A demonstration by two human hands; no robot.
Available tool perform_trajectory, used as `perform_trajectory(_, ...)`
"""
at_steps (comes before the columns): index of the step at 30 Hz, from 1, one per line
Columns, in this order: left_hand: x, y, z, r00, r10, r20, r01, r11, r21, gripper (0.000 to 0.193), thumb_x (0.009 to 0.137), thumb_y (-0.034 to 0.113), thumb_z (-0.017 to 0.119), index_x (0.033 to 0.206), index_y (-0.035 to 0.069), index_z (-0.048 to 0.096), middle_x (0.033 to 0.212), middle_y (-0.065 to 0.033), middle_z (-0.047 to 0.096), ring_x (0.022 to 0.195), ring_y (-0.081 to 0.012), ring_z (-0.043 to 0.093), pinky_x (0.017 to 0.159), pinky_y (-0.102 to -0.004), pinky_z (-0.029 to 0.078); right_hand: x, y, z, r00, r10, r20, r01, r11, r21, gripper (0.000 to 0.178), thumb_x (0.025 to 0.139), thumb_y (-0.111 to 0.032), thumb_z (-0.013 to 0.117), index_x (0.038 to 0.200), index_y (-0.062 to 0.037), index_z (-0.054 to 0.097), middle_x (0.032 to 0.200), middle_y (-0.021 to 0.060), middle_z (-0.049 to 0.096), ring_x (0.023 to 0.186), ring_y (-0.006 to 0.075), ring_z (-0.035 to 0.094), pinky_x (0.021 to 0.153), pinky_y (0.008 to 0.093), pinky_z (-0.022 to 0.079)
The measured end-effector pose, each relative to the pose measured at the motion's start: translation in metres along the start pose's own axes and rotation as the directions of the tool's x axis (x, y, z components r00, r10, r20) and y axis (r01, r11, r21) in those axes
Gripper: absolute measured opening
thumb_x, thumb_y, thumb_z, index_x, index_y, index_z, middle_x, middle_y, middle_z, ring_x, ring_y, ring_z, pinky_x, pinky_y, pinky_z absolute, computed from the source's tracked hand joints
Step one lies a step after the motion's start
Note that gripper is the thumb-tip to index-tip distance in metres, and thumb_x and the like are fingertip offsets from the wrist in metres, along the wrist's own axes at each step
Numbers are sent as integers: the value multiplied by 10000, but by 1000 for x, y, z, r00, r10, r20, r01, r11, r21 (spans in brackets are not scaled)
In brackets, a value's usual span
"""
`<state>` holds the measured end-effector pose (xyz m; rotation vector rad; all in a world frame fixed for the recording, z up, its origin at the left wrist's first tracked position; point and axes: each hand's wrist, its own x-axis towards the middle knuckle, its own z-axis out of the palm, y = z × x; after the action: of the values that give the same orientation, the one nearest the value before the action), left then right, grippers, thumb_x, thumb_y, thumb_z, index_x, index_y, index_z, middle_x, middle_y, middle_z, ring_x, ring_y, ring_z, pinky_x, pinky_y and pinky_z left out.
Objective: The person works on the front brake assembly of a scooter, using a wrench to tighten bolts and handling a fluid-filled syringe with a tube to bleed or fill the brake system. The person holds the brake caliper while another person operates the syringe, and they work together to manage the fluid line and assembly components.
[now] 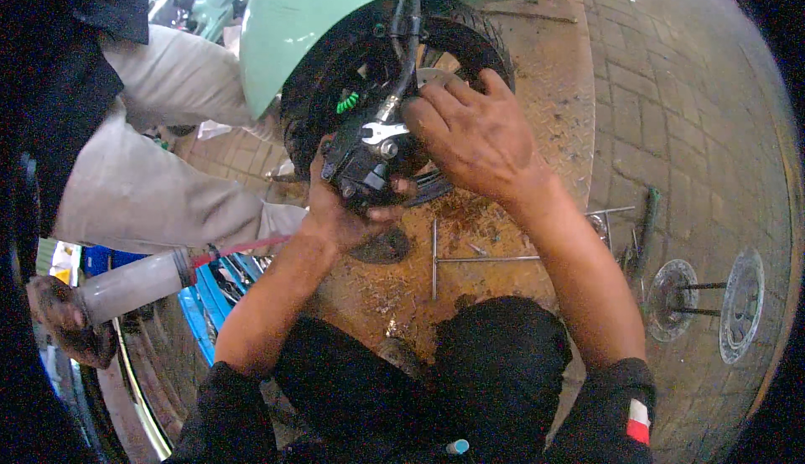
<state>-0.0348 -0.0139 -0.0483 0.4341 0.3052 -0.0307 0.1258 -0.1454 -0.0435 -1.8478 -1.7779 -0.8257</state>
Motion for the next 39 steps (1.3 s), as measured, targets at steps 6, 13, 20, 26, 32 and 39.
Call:
perform_trajectory(6, 6, 9, -16, 997, 68, -21, -63, 982, 177, 661, 832, 649, 375, 1172, 121, 584, 966, -77, 638, 759, -245, 590, 450, -294, 384, -13, -12, 29, 868, 442, 226, -416, 398, 818, 215, 919, -252, 571, 988, -63, 648, 667, 48, 581, 602, 184, 561, 525, 330, 414)
perform_trajectory(13, 19, 0, -9, 954, 173, -246, -99, 953, 287, 690, 820, 663, 372, 1187, 121, 589, 955, -76, 662, 753, -235, 613, 466, -307, 408, -13, 1, 18, 396, 253, 883, -662, -587, 466, 380, 865, -380, 689, 1070, -68, 625, 928, 66, 676, 745, 170, 592, 653, 314, 474)
perform_trajectory(20, 13, 10, -34, 982, 122, -144, -70, 943, 324, 716, 828, 674, 348, 1216, 122, 586, 970, -80, 671, 757, -234, 625, 475, -314, 435, -4, -4, 10, 508, 139, 850, -573, -682, 454, 167, 892, -250, 677, 892, -93, 619, 750, -47, 560, 546, 50, 386, 488, 207, 315)
perform_trajectory(26, 18, 5, -30, 972, 170, -163, -118, 950, 288, 682, 837, 675, 354, 1204, 155, 598, 1026, -79, 673, 842, -242, 646, 668, -400, 508, 5, -9, -1, 613, 204, 764, -672, -374, 639, 389, 867, -337, 696, 1082, -24, 616, 872, 13, 629, 692, 78, 500, 607, 269, 395)
perform_trajectory(32, 23, -3, -20, 977, 131, -166, -85, 962, 260, 652, 913, 606, 266, 1227, 132, 585, 1078, -93, 665, 918, -270, 647, 702, -410, 506, -10, -15, 10, 386, 426, 819, -679, -470, 564, 446, 906, -332, 645, 1200, -3, 585, 1060, 93, 662, 957, 203, 603, 845, 345, 479)
perform_trajectory(39, 25, -13, -10, 964, 169, -206, -116, 961, 250, 683, 943, 596, 206, 1282, 101, 534, 1199, -126, 614, 1071, -327, 607, 898, -527, 491, -13, -10, 16, 425, 383, 820, -620, -537, 572, 484, 868, -347, 690, 1182, 6, 583, 1076, 109, 655, 879, 230, 603, 765, 341, 487)
